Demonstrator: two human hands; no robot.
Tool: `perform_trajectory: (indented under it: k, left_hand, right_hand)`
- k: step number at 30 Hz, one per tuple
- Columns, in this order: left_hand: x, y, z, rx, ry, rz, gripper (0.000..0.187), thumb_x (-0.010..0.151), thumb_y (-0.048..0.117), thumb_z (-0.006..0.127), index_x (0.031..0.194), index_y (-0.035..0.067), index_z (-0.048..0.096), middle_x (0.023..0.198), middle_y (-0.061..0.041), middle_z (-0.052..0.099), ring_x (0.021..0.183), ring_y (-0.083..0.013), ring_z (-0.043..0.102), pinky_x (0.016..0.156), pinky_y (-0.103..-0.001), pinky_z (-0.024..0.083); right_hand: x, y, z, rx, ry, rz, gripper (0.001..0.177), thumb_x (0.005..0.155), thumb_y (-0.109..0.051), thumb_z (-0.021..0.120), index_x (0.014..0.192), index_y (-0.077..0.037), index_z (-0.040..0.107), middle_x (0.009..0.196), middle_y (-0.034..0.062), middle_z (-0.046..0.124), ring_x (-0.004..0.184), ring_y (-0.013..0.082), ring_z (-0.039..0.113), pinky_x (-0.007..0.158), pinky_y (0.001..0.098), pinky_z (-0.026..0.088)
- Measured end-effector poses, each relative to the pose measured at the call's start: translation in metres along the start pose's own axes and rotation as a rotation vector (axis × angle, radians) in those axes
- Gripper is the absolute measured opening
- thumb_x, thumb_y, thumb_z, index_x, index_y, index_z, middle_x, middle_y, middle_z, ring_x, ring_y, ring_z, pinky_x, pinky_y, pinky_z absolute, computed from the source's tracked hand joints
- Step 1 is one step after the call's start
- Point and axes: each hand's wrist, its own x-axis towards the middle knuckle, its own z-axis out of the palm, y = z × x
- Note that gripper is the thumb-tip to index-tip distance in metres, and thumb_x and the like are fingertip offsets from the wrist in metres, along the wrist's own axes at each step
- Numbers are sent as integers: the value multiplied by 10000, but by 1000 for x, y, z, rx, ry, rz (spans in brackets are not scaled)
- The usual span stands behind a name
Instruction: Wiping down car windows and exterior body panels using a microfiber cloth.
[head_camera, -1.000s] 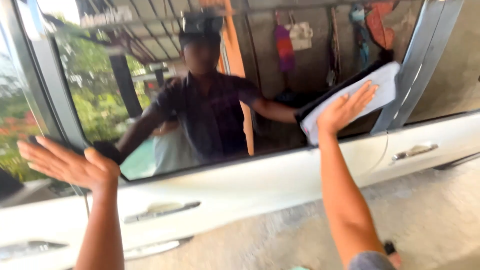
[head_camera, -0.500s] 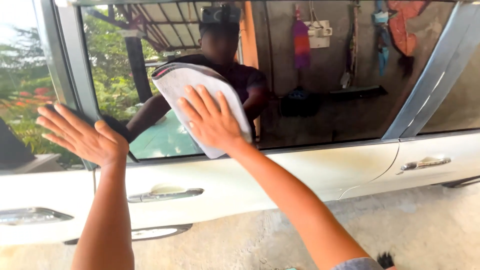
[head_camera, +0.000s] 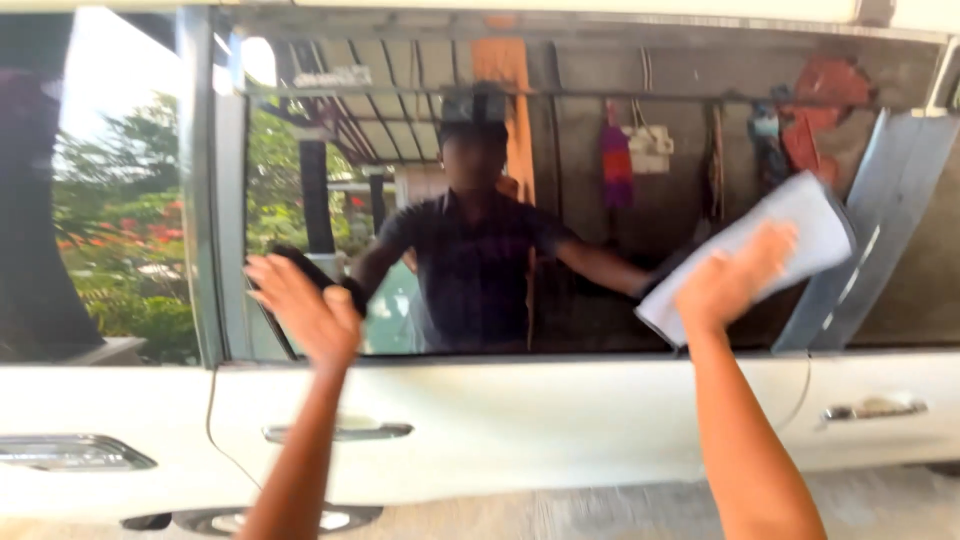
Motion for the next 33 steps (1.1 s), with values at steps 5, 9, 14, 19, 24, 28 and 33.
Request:
perform_trajectory:
  k: [5,9,14,19,24,28,33]
  left_hand:
    - [-19,17,19,-93,45,-13,800,1084,482,202,1609,-121,182,1689,-306,113,1591,-440,15,1298,-568,-13]
    - [-22,12,20,-67,38,6,778,1090,465,192,1614,-110,179,1686,-313,108,1588,-459,24,1303,-579,3]
    - [-18,8,15,-27,64,73,1024,1057,707,174,1586,-161,299,1600,-435,243,1485,-582,182,1216,-598,64]
    - [-13,15,3,-129,36,75,768,1124,466,244,1626,-108,154,1677,-349,110,1570,-534,68,1273,-662,43]
    - [-11,18,0,-103,48,72,761,1137,470,202,1639,-98,140,1684,-329,94,1563,-554,68,1265,-713,62]
    - [-9,25,-6,-64,51,67,771,1133,491,159,1652,-79,147,1699,-289,96,1584,-508,82,1294,-679,73]
    - [-3,35,-13,-27,3,50,776,1134,488,154,1643,-96,109,1694,-298,68,1578,-482,32,1305,-677,79]
  right_hand:
    - [-12,49,16,17,118,410,658,952,12,375,1544,122,108,1674,304,7,1611,488,210,1272,661,89]
    - [3,-50,35,128,246,546,657,889,113,355,1530,154,219,1641,348,202,1561,427,124,1269,494,21]
    - [-42,-234,60,525,-348,33,458,806,-125,583,1261,-91,616,1334,149,572,1296,346,481,1173,491,240]
    - [-62,-283,64,427,-766,-758,574,1013,-225,468,1570,-198,332,1667,-24,377,1128,237,562,871,399,434]
    - [5,-192,37,248,-800,-575,653,962,-490,277,1552,-232,383,1515,10,595,1011,353,726,664,483,530]
    - [54,-87,5,137,-142,-423,658,780,-155,590,1425,-41,529,1501,228,504,1327,440,501,1089,508,367]
    - [43,19,-16,36,185,-274,569,1077,-292,391,1533,49,412,1612,298,352,1532,458,326,1295,575,166]
